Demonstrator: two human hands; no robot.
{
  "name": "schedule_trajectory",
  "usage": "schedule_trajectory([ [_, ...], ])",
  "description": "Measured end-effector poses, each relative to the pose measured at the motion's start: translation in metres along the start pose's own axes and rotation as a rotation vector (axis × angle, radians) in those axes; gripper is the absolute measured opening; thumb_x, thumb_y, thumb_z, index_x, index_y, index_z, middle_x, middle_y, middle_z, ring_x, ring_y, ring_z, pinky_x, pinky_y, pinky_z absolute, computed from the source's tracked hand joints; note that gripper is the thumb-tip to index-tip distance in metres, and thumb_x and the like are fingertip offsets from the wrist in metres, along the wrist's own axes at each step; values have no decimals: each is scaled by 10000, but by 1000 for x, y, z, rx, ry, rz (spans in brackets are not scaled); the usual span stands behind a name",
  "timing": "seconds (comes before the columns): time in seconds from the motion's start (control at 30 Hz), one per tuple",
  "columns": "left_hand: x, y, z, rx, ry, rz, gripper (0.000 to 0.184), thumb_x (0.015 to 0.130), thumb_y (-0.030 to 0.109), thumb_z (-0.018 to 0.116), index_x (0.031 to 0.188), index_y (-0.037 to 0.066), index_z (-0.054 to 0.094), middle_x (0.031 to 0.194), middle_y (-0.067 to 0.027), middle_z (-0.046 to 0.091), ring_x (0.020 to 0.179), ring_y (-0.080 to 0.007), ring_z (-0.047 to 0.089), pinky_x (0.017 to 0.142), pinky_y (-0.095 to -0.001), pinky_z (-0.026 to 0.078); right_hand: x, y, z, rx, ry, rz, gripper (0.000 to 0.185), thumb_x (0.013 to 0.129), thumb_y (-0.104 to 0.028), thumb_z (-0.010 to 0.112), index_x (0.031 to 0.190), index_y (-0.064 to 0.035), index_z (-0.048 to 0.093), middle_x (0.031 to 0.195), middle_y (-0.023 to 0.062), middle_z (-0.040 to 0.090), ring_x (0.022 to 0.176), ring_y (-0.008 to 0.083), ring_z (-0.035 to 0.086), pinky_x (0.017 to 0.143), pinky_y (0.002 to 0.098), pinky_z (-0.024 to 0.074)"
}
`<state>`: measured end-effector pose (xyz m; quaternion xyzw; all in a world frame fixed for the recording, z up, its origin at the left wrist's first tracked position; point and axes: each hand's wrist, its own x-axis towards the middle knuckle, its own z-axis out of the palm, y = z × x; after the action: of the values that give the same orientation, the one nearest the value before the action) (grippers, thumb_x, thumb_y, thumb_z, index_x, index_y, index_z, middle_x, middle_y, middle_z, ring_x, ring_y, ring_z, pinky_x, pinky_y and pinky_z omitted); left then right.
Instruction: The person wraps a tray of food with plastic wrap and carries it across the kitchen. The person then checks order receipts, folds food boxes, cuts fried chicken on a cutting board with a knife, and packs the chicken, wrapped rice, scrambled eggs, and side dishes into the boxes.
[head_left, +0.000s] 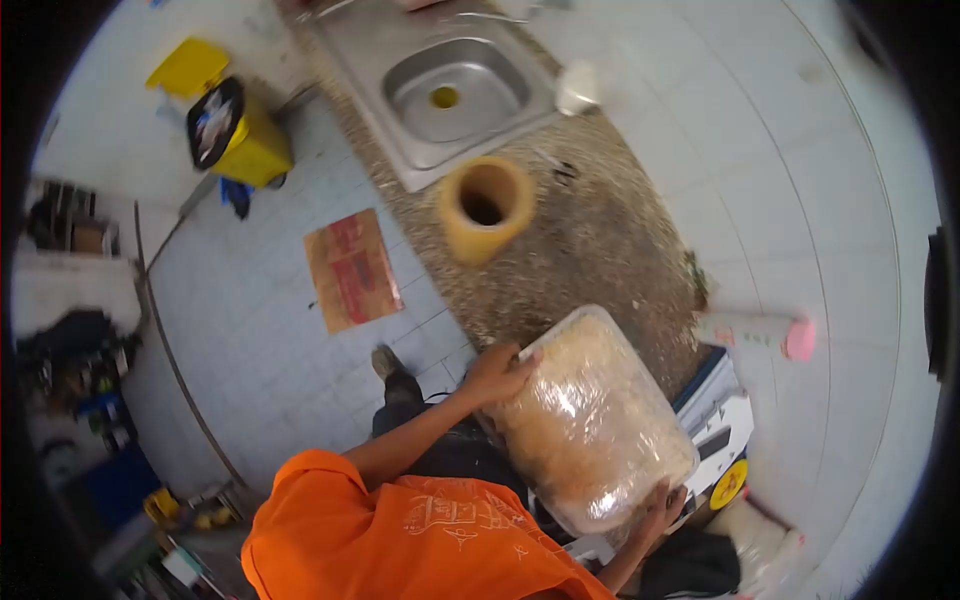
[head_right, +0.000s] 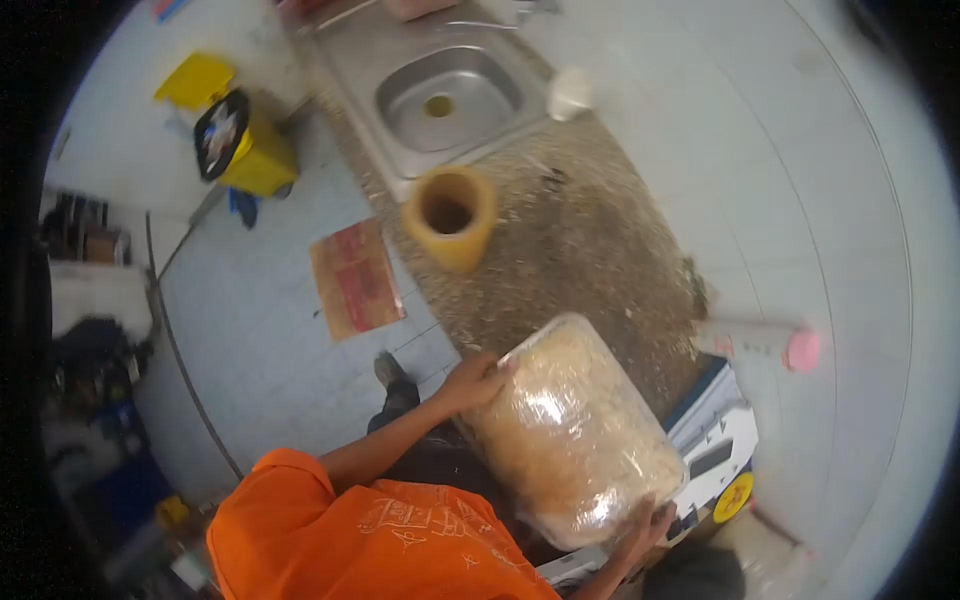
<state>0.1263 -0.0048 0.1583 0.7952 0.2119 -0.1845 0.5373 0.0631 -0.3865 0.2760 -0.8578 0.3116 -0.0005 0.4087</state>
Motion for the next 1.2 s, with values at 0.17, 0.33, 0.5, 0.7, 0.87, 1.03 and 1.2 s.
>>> schedule_trajectory([
  [0.17, -51, -93, -65, -102, -41, -127, 697, 884, 650, 440, 1022, -14, 604, 1007, -244, 610, 991, -391, 598, 834, -446, 466, -78, -22, 75, -17, -24, -246, 619, 984, -421, 441, 1338, 87, 433, 1309, 226, 499, 1130, 308, 515, 998, 377, 385],
  [0.33, -119, -179, -204, -106, 212, -142, 601, 894, 563, 494, 1035, -8, 618, 1009, -235, 623, 953, -384, 602, 828, -438, 469, -175, -23, 175, 302, -415, -271, 554, 1000, -396, 433, 1302, 66, 478, 1291, 232, 509, 1136, 319, 518, 924, 424, 451],
  [0.5, -202, -300, -369, -145, 566, -79, 589, 868, 566, 534, 1001, 0, 623, 1022, -241, 636, 953, -372, 621, 827, -440, 475, -324, -140, 330, 268, -306, -254, 539, 970, -376, 522, 1272, 69, 491, 1267, 226, 530, 1085, 301, 554, 913, 400, 459],
  [0.7, -276, -410, -529, -332, 785, -163, 665, 770, 604, 653, 978, -28, 629, 946, -213, 658, 905, -344, 645, 779, -411, 494, -449, -279, 506, 68, -564, -786, 299, 916, -276, 624, 894, 8, 535, 845, 54, 542, 782, 156, 473, 735, 314, 427],
  [0.87, -340, -503, -654, -800, 1303, -222, 524, 777, 455, 764, 966, -15, 629, 895, -121, 666, 765, -188, 641, 697, -336, 519, -611, -364, 701, 139, -850, -1015, 357, 854, -283, 718, 735, -59, 466, 704, -43, 347, 661, 100, 314, 574, 264, 306],
  [1.03, -426, -603, -783, -1058, 1622, -367, 421, 831, 344, 753, 996, -14, 602, 876, -91, 649, 790, -120, 598, 675, -280, 499, -834, -452, 896, 51, -1233, -1137, 381, 736, -301, 817, 745, -26, 554, 708, -12, 467, 648, 105, 401, 562, 274, 355],
  [1.2, -518, -656, -847, -999, 2121, -535, 386, 876, 344, 704, 992, 6, 559, 815, -40, 568, 709, -120, 508, 635, -279, 444, -1066, -486, 981, -31, -1625, -1308, 423, 715, -375, 829, 713, -39, 572, 599, -25, 456, 556, 94, 381, 504, 273, 344],
])
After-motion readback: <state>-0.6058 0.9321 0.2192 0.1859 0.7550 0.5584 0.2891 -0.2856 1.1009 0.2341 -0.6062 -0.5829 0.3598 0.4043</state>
